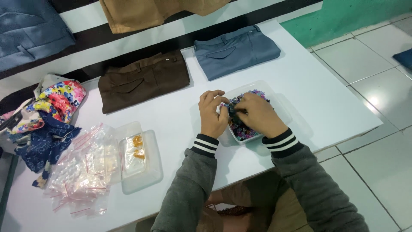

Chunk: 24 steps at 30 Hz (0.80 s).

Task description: The person sorts colorful buttons from a large container into small piles on a white table. They then pick up small plastic bags and place the sorted buttons into them, sealing the bags before placing them into a clear plastic container.

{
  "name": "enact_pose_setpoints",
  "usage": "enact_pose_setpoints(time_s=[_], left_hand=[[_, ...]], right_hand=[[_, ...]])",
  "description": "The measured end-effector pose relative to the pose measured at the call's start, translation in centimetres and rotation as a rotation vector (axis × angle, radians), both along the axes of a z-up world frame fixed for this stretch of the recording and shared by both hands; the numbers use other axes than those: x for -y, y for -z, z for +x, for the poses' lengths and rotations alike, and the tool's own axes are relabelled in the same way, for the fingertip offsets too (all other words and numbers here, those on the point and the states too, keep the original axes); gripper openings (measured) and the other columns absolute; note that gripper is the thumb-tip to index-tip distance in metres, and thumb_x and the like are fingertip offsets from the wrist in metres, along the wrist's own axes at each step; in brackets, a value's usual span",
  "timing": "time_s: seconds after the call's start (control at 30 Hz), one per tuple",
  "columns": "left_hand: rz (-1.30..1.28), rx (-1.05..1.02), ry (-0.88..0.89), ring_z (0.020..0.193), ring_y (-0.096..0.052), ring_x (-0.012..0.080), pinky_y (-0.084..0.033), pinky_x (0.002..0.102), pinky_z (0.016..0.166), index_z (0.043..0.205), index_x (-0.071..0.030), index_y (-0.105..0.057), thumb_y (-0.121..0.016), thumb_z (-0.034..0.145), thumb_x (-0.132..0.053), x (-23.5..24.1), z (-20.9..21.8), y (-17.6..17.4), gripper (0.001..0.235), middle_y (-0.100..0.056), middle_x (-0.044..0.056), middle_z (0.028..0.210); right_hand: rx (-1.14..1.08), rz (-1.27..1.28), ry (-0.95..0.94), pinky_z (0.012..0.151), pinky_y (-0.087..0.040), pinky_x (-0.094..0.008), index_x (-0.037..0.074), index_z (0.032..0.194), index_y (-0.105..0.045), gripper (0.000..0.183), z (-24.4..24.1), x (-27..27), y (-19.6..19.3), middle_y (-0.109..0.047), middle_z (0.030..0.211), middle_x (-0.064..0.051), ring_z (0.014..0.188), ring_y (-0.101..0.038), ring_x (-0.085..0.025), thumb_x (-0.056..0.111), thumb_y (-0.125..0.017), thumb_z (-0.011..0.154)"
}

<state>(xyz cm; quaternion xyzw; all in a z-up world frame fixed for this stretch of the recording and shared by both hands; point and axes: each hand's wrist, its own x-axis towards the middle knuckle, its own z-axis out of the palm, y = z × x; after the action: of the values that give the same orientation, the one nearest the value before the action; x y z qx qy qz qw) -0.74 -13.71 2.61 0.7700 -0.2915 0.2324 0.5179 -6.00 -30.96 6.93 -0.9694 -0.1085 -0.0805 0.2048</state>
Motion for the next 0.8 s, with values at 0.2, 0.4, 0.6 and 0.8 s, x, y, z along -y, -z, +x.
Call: enact_pose_setpoints(time_s=[0.2, 0.4, 0.6, 0.8], left_hand=[[0.006, -0.070, 0.093, 0.123, -0.051, 0.0310, -0.034, 0.053, 0.109, 0.086, -0.016, -0.071, -0.049, 0.079, -0.007, 0.0, -0.3, -0.3, 0.025, -0.064, 0.005, 0.112], [0.017, -0.086, 0.110, 0.117, -0.056, 0.0297, -0.040, 0.049, 0.106, 0.092, -0.017, -0.074, -0.051, 0.079, -0.003, -0.1, 0.2, -0.1, 0.031, -0.067, 0.005, 0.106], [-0.076, -0.235, 0.210, 0.113, -0.064, 0.0310, -0.049, 0.047, 0.102, 0.103, -0.016, -0.077, -0.045, 0.081, 0.009, -0.3, 0.6, -0.9, 0.046, -0.072, 0.008, 0.104], [-0.085, -0.298, 0.241, 0.123, -0.063, 0.0367, -0.051, 0.048, 0.103, 0.110, -0.011, -0.075, -0.044, 0.086, 0.012, -0.5, 1.1, -1.1, 0.046, -0.072, 0.014, 0.114]], right_hand=[[-0.008, 0.170, 0.159, 0.066, -0.056, -0.036, 0.008, 0.113, -0.078, 0.022, -0.9, -0.1, -1.3, -0.067, 0.089, -0.012, 0.085, -0.070, -0.030, 0.018, -0.064, 0.099], [-0.021, 0.443, 0.160, 0.064, -0.059, -0.042, 0.001, 0.120, -0.074, 0.026, -2.2, -1.0, -3.6, -0.072, 0.086, -0.023, 0.085, -0.072, -0.043, 0.013, -0.059, 0.102], [-0.046, 0.458, 0.175, 0.062, -0.059, -0.040, 0.002, 0.114, -0.075, 0.026, -1.1, -0.7, -1.8, -0.075, 0.081, -0.018, 0.081, -0.075, -0.036, 0.017, -0.058, 0.102], [0.061, 0.285, 0.079, 0.072, -0.060, -0.045, 0.009, 0.118, -0.075, 0.026, -1.5, -1.0, -2.1, -0.068, 0.105, -0.021, 0.093, -0.070, -0.042, 0.023, -0.063, 0.101]])
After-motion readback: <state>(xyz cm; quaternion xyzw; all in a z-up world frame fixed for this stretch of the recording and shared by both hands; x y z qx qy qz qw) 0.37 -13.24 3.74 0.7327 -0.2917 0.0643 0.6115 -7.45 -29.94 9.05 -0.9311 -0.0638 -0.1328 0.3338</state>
